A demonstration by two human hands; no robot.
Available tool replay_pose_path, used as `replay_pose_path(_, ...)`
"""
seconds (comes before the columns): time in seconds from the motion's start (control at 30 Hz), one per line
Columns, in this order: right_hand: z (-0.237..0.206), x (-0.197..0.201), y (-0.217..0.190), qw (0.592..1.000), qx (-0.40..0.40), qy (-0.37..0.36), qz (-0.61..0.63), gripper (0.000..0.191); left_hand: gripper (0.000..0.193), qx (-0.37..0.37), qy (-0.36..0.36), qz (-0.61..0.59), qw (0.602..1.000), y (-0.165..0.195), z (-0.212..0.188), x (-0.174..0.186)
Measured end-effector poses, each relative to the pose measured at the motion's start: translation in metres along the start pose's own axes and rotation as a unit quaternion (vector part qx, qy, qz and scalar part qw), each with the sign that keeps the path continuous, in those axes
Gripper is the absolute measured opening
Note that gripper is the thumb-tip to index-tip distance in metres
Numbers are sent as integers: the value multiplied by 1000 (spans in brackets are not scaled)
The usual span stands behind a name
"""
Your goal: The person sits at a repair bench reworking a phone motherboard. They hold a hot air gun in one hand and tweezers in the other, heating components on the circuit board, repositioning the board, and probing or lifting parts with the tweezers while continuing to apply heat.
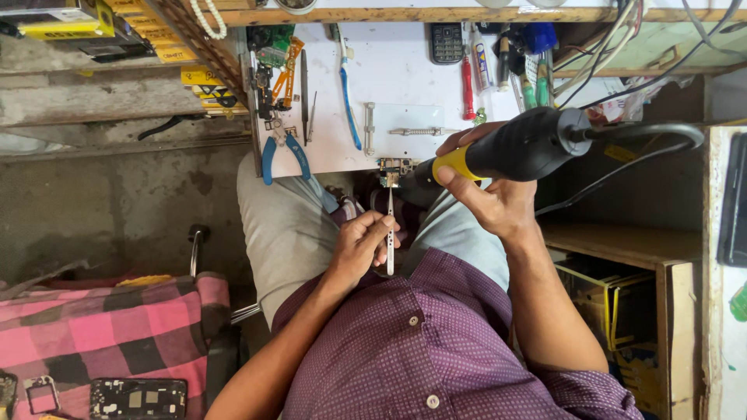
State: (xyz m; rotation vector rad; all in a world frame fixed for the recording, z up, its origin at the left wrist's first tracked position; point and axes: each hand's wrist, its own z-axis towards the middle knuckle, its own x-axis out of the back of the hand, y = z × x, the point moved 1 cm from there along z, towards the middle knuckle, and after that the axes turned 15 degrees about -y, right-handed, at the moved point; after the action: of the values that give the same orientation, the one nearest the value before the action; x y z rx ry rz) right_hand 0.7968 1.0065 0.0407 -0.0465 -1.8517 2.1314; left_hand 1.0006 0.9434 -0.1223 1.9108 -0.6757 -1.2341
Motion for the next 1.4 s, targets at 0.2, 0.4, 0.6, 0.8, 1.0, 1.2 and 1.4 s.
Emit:
replay_pose_path(0.2,1,1,0,999,-5,-1,-41,40,31,-2,-8,-1,1000,1,0,0)
replay_pose_path(0.4,1,1,-1,999,-9,0,-35,39,31,-3,-6,-3,1000,1,1,1)
replay_pose_path(0.6,0,2,-2,1000,-13,1,-25,40,30,1,-3,-2,1000,1,1,0)
replay_pose_path(0.8,0,1,-3,1000,-8,-4,-13,40,30,-2,-4,-3,1000,2,0,0)
replay_pose_path(1.0,0,2,-6,1000,3,-1,-17,39,30,-6,-4,1,1000,2,0,0)
replay_pose_path(1.2,0,3,-9,1000,2,7,-24,40,30,-1,-1,-2,1000,3,0,0)
replay_pose_path(1.4,1,2,-11,1000,3,1,-16,39,30,-8,-5,1,1000,3,0,0)
